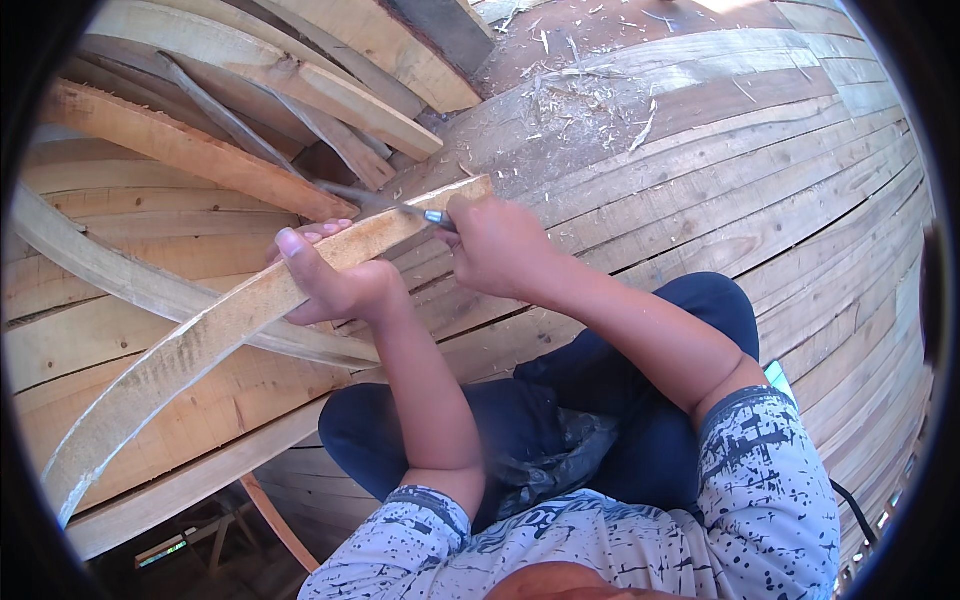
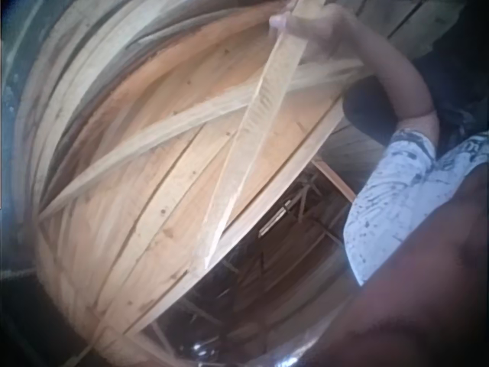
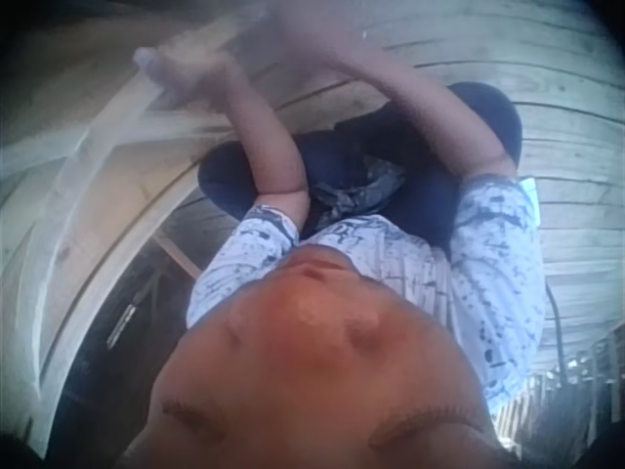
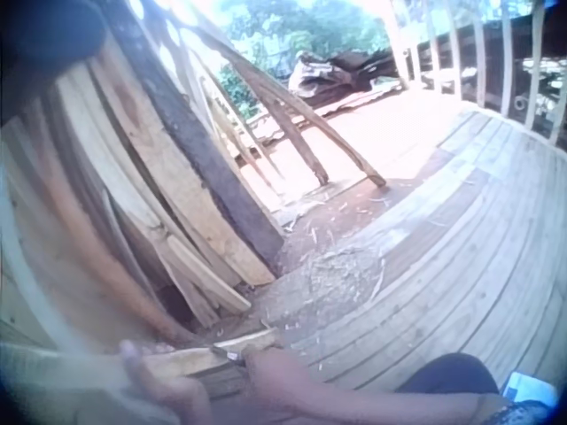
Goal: The person sits cross-legged on a wooden floor and uses a knife to carve a long, curved piece of wood. They hold the wood with their left hand and shave thin strips from the surface with their right hand, creating wood shavings that fall onto the floor.
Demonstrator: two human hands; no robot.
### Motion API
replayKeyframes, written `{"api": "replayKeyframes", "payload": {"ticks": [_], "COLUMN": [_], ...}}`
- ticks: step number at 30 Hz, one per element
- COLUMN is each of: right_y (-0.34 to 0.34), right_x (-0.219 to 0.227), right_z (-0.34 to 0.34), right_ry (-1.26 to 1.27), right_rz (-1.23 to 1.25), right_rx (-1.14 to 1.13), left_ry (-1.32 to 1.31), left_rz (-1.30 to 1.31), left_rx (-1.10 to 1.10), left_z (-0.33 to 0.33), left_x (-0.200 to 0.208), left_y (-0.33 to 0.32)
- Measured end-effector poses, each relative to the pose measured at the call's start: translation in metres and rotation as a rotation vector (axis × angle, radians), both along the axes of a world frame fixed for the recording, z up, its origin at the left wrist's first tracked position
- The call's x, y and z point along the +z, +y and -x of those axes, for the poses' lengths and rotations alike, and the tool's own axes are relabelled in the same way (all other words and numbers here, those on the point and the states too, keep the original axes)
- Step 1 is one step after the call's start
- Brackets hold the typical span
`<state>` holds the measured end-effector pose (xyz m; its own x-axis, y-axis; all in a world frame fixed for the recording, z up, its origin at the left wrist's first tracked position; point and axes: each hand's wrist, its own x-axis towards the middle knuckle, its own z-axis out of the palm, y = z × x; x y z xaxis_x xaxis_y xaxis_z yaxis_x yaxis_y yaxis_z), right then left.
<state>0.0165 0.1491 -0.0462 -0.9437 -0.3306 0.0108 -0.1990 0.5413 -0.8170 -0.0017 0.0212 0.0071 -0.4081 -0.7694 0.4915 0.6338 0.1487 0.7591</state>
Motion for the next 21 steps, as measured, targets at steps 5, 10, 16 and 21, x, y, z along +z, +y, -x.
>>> {"api": "replayKeyframes", "payload": {"ticks": [5, 10, 16, 21], "right_y": [0.002, 0.005, 0.005, 0.005], "right_x": [0.01, -0.014, 0.004, 0.015], "right_z": [0.0, 0.012, 0.005, 0.002], "right_ry": [-0.002, -0.035, 0.011, 0.097], "right_rz": [-0.044, -0.063, -0.065, -0.04], "right_rx": [-0.049, -0.082, -0.106, -0.167], "left_ry": [0.026, 0.02, 0.075, 0.059], "left_rz": [0.022, 0.045, 0.048, 0.098], "left_rx": [-0.034, -0.047, -0.057, -0.044], "left_z": [-0.001, -0.001, 0.0, 0.0], "left_x": [-0.005, 0.001, -0.005, -0.007], "left_y": [-0.005, 0.004, 0.003, -0.004]}}
